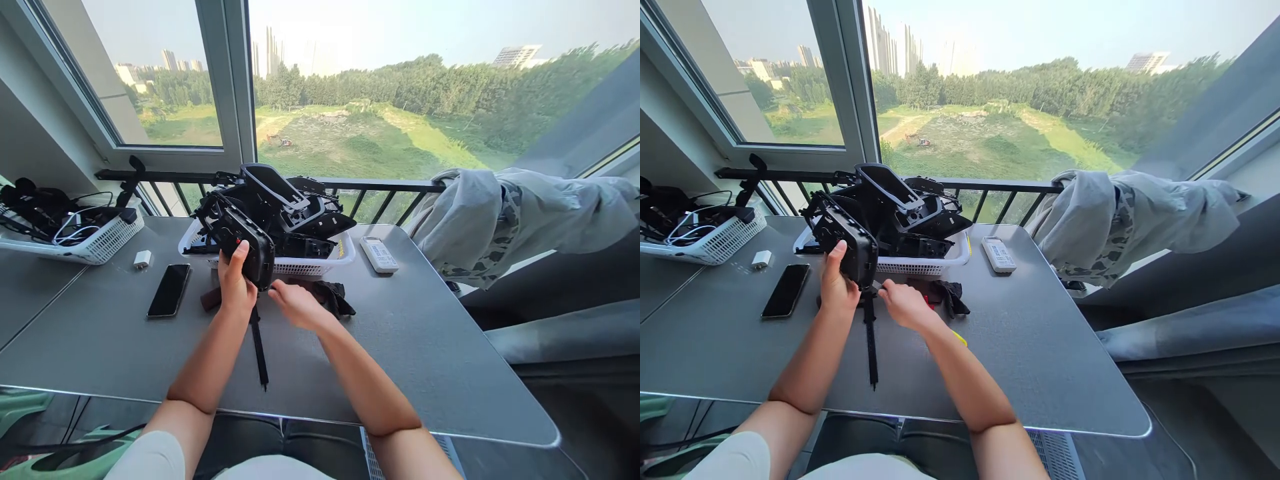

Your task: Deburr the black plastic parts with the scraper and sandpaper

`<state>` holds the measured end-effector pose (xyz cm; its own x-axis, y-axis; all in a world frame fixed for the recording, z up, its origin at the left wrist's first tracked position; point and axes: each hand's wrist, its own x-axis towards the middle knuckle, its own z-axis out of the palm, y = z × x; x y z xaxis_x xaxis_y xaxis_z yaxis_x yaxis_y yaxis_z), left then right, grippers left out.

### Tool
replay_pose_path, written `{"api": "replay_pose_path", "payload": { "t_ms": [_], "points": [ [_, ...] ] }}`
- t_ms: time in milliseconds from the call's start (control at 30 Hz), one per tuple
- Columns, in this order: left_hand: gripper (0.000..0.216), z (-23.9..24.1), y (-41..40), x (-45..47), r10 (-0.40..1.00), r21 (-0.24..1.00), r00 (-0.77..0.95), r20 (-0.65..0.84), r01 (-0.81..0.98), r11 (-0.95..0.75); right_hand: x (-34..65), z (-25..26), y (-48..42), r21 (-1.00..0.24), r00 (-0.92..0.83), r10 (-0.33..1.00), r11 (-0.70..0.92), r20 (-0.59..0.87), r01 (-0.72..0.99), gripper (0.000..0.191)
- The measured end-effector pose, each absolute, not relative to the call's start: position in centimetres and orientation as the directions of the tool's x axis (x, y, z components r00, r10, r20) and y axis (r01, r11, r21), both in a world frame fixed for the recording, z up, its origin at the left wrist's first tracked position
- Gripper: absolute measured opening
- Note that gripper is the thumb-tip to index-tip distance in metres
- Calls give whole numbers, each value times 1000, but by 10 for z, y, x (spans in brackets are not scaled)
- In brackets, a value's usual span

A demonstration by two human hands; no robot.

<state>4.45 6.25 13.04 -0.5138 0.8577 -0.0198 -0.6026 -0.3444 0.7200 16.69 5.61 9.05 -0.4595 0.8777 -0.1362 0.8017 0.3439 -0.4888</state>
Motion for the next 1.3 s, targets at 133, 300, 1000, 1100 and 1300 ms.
{"api": "replay_pose_path", "payload": {
  "t_ms": [133, 300, 1000, 1100, 1300],
  "points": [
    [40, 125, 54, 38, 861, 752, -508, -36, -581, -311, 144, 53, 49, -412, -454, 866, 344, -207, 844, 26],
    [45, 113, 41, 34, 907, 772, -420, -38, -588, -240, 142, 21, 47, -345, -432, 875, 344, -220, 873, 30],
    [56, 67, 17, 24, 934, 851, -351, -63, -508, -134, 212, 18, 99, -325, -369, 928, 335, -50, 885, 54],
    [57, 58, 17, 22, 928, 872, -370, -53, -469, -137, 219, 14, 102, -409, -377, 923, 372, 73, 833, 39],
    [55, 45, 18, 22, 907, 920, -420, -1, -355, -164, 226, 14, 93, -601, -283, 857, 506, 430, 619, 33]
  ]
}}
